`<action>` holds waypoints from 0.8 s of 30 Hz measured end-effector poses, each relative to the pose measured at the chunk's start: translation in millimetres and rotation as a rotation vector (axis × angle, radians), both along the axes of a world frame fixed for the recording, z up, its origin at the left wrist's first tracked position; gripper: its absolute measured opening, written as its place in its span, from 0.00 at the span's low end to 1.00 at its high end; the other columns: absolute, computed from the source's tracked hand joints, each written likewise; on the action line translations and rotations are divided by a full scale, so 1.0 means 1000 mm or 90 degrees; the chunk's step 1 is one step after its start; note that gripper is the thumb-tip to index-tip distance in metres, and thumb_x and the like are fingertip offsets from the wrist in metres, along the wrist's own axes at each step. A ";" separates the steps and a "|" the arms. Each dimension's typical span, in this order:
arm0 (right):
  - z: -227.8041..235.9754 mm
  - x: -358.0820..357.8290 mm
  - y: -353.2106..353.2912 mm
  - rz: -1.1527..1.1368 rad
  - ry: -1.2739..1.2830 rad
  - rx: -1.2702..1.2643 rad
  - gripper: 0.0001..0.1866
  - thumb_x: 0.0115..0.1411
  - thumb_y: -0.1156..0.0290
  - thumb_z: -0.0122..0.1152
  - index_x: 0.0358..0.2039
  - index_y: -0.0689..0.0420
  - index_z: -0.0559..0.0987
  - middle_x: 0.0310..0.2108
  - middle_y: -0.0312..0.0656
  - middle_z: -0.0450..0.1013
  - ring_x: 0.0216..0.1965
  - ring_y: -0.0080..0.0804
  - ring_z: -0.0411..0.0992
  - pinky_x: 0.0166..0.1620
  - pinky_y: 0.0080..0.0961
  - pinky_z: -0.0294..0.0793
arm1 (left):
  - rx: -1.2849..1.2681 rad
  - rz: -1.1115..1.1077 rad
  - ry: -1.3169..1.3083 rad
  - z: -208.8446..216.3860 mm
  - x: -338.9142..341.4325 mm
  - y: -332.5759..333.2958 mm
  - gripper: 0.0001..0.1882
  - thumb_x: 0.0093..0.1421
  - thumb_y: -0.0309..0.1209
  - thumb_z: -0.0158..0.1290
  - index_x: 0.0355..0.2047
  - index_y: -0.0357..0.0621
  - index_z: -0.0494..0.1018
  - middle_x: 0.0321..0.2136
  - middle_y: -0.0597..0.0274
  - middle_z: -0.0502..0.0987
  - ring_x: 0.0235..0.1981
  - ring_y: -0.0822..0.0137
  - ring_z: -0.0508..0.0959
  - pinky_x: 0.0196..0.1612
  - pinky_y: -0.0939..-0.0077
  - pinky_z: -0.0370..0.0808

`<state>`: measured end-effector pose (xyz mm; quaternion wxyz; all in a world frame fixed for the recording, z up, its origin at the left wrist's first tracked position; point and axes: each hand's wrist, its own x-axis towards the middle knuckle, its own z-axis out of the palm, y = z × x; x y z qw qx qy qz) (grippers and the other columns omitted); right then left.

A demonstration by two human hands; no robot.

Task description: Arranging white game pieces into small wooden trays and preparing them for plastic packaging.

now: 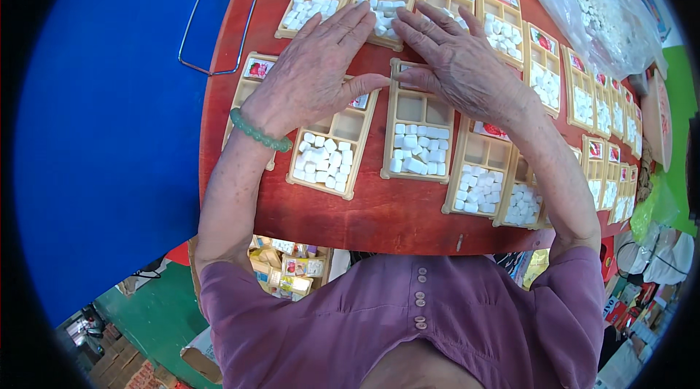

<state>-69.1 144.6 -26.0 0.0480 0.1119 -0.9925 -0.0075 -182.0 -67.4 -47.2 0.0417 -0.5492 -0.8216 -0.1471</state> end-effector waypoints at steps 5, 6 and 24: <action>-0.001 -0.002 -0.001 0.011 0.002 0.008 0.35 0.65 0.45 0.47 0.64 0.56 0.64 0.67 0.43 0.58 0.70 0.37 0.51 0.71 0.49 0.42 | -0.027 -0.004 0.013 0.001 0.000 0.001 0.43 0.63 0.61 0.45 0.65 0.37 0.58 0.66 0.48 0.58 0.68 0.55 0.57 0.70 0.59 0.52; 0.000 -0.003 -0.001 0.013 -0.002 0.008 0.35 0.65 0.45 0.47 0.64 0.56 0.65 0.67 0.43 0.58 0.70 0.37 0.51 0.71 0.49 0.42 | -0.027 -0.007 0.010 0.001 0.000 0.001 0.43 0.63 0.60 0.45 0.65 0.38 0.58 0.66 0.48 0.58 0.68 0.55 0.57 0.70 0.58 0.52; 0.015 -0.016 0.012 0.042 0.058 -0.100 0.22 0.66 0.59 0.54 0.56 0.58 0.74 0.56 0.47 0.71 0.63 0.43 0.63 0.63 0.42 0.61 | -0.013 -0.007 -0.002 -0.001 0.000 -0.001 0.43 0.62 0.59 0.48 0.67 0.42 0.55 0.67 0.51 0.56 0.69 0.55 0.55 0.70 0.54 0.52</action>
